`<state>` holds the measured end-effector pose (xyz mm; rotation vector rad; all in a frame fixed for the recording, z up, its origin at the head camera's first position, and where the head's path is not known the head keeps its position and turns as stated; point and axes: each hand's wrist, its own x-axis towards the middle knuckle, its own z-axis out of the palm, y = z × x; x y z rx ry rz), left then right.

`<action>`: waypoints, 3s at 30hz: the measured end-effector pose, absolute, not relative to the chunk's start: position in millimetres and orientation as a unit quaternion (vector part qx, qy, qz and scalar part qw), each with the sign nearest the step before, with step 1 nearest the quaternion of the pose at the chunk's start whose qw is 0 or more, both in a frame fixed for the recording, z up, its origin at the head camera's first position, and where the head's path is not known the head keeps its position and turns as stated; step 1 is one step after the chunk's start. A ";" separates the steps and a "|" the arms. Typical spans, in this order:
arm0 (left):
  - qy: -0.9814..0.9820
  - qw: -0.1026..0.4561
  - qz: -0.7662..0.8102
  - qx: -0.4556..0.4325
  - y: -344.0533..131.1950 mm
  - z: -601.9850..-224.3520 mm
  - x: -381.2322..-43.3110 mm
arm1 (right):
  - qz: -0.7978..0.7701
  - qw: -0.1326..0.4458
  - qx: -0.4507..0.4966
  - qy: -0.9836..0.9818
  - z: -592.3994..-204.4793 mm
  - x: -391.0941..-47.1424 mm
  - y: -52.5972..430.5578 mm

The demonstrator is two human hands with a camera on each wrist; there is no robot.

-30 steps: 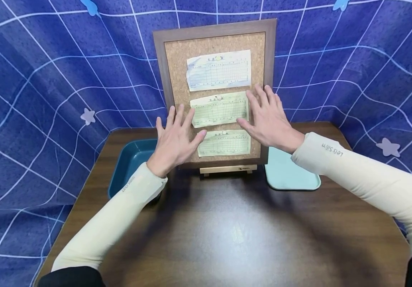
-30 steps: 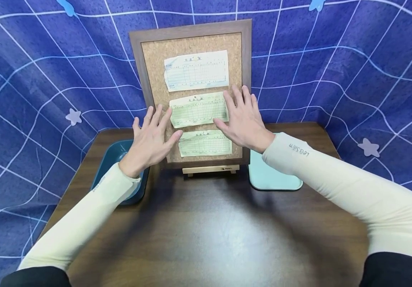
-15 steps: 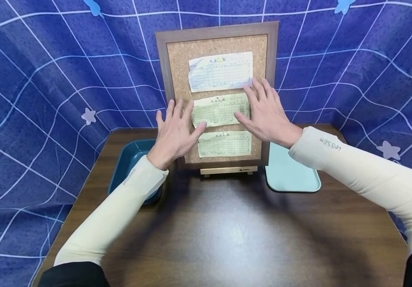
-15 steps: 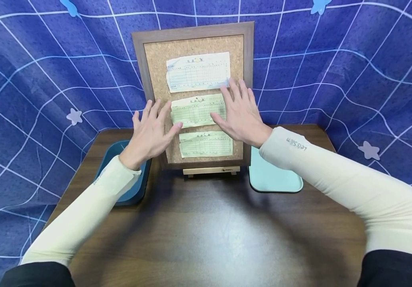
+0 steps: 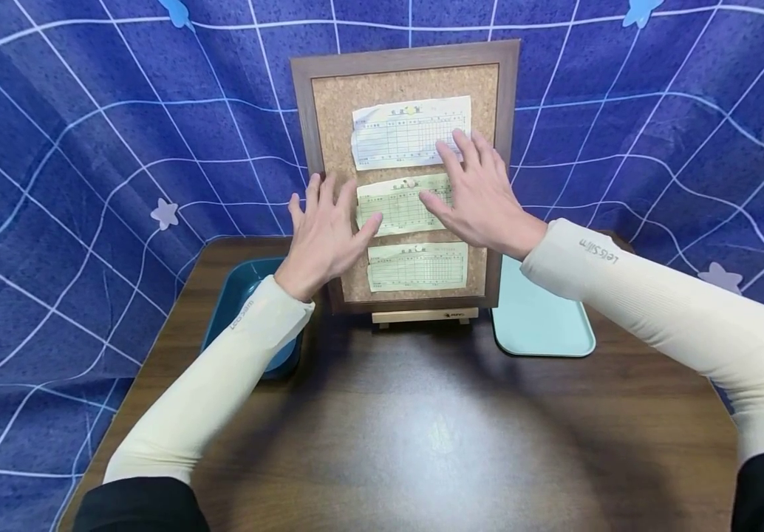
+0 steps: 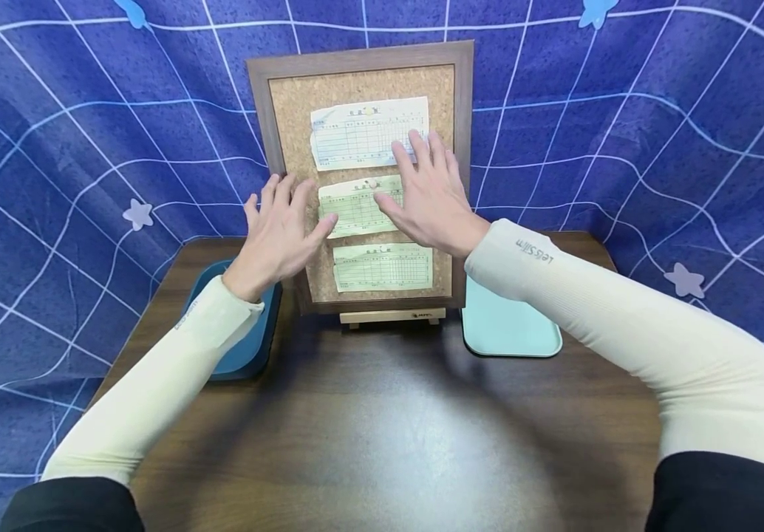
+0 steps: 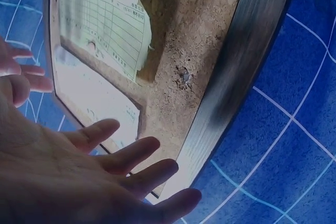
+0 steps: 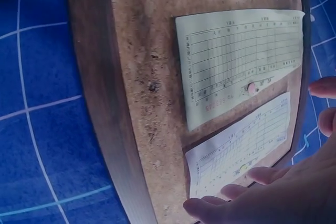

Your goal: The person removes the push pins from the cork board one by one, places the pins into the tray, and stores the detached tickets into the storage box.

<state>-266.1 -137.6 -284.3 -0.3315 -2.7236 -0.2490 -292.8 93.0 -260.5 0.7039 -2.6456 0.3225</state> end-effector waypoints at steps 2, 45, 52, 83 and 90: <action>-0.964 0.216 -0.098 -0.124 -137.7 -283.1 -268.5 | 0.118 0.192 0.252 -0.941 -259.0 -294.4 89.3; -0.917 0.352 -0.178 -0.057 -127.6 -265.2 -343.5 | 0.250 0.243 0.260 -0.901 -216.2 -368.6 55.0; -0.917 0.346 -0.192 -0.054 -125.5 -262.5 -345.7 | 0.266 0.235 0.245 -0.902 -213.3 -369.9 49.6; -0.919 0.329 -0.214 -0.044 -118.4 -258.5 -352.0 | 0.265 0.207 0.186 -0.923 -203.7 -378.7 42.7; -0.920 0.324 -0.217 -0.042 -117.5 -257.5 -352.1 | 0.257 0.230 0.205 -0.916 -208.2 -379.5 44.5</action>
